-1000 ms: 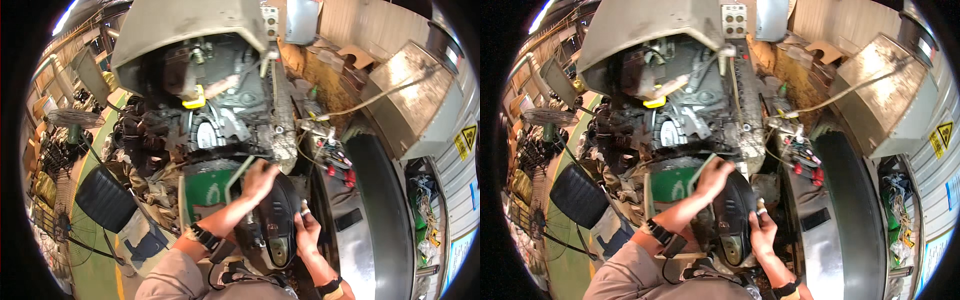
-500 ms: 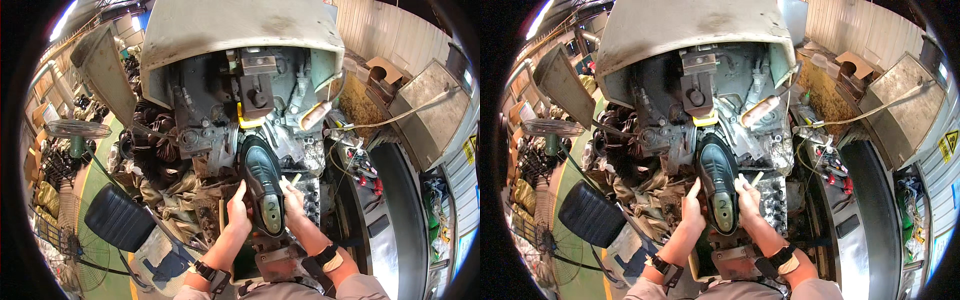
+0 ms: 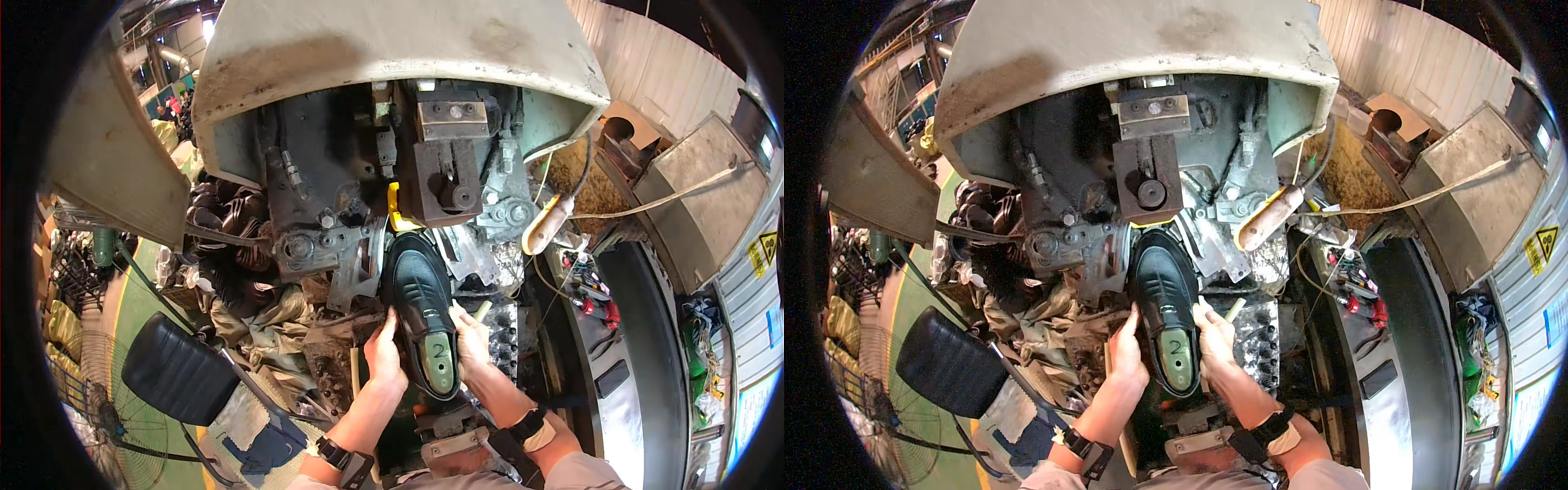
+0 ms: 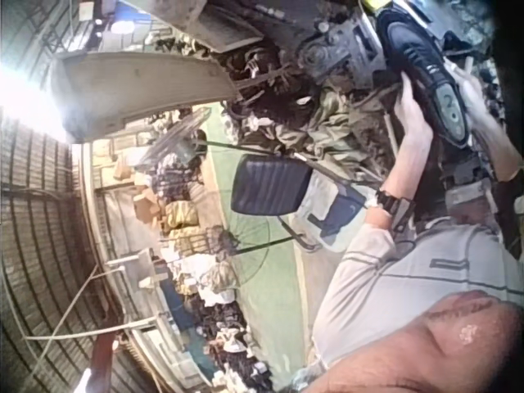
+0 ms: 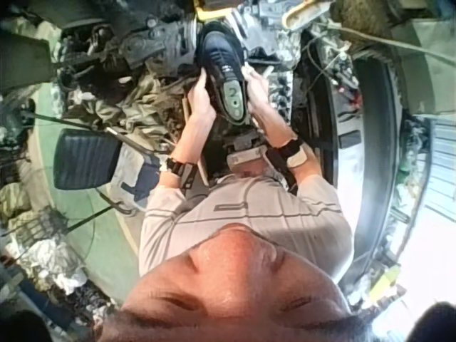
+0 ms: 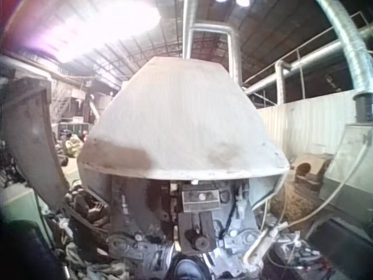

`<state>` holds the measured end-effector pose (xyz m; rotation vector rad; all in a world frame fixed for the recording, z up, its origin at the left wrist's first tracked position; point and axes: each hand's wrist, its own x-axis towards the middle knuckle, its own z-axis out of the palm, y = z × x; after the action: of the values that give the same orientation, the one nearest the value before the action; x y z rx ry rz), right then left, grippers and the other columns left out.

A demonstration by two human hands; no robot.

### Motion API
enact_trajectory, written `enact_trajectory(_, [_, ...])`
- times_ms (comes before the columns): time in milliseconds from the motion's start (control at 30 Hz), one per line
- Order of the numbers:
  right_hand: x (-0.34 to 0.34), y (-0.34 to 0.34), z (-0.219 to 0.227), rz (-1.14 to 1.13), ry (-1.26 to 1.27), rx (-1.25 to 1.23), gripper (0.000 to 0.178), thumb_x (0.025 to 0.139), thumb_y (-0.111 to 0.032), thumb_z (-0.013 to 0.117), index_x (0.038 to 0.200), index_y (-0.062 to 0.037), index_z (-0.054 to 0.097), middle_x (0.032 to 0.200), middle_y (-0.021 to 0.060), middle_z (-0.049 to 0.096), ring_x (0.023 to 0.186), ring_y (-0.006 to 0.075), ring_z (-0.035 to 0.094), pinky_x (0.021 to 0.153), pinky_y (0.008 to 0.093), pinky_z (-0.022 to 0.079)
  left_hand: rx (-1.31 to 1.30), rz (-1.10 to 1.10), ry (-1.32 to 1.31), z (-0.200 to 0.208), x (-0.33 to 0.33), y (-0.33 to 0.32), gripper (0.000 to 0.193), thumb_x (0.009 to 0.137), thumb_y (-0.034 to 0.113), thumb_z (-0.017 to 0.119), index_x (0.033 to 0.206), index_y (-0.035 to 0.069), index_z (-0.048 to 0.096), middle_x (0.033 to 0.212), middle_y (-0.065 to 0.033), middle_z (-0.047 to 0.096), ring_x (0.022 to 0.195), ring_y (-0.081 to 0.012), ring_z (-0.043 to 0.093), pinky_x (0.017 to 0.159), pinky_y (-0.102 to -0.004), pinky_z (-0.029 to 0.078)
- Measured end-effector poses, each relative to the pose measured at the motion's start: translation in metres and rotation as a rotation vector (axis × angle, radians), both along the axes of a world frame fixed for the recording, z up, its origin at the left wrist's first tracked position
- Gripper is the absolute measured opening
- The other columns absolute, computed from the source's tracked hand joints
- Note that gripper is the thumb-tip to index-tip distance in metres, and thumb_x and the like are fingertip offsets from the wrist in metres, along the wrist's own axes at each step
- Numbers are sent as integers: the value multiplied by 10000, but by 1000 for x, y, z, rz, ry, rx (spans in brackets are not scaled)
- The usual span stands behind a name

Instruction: Operate a toe lasting machine to shape and secure the front of shoes onto lasts.

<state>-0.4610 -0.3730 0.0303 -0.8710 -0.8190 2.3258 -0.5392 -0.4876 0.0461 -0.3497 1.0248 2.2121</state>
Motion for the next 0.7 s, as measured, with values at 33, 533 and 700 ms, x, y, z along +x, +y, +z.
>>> enact_trajectory(33, [0, 1, -1, -6, -3, 9, 179, 980, -112, 640, 1121, -7, 678, 985, 24, 704, 826, 119, 659, 748, 277, 552, -19, 7, -10, -2, 0, 1, 362, 951, 317, 722, 1097, -12, 683, 1045, -70, 709, 876, -176, 667, 780, -333, 545])
enact_trajectory(533, [-13, 16, -44, 0, 119, 39, 280, 985, -75, 627, 1257, -11, 633, 1083, 40, 706, 906, 131, 667, 798, 277, 550, -69, 196, 188, -56, -5, 21, 292, 1011, 295, 635, 1019, 8, 692, 965, -47, 709, 821, -159, 651, 753, -307, 529])
enact_trajectory(700, [-15, 16, -44, -7, 171, 80, 335, 990, -82, 626, 1315, -13, 583, 1111, 56, 699, 904, 129, 669, 801, 270, 548, -62, 207, 182, -65, -8, 24, 257, 1006, 270, 649, 923, 29, 682, 891, -27, 694, 776, -130, 632, 708, -282, 517])
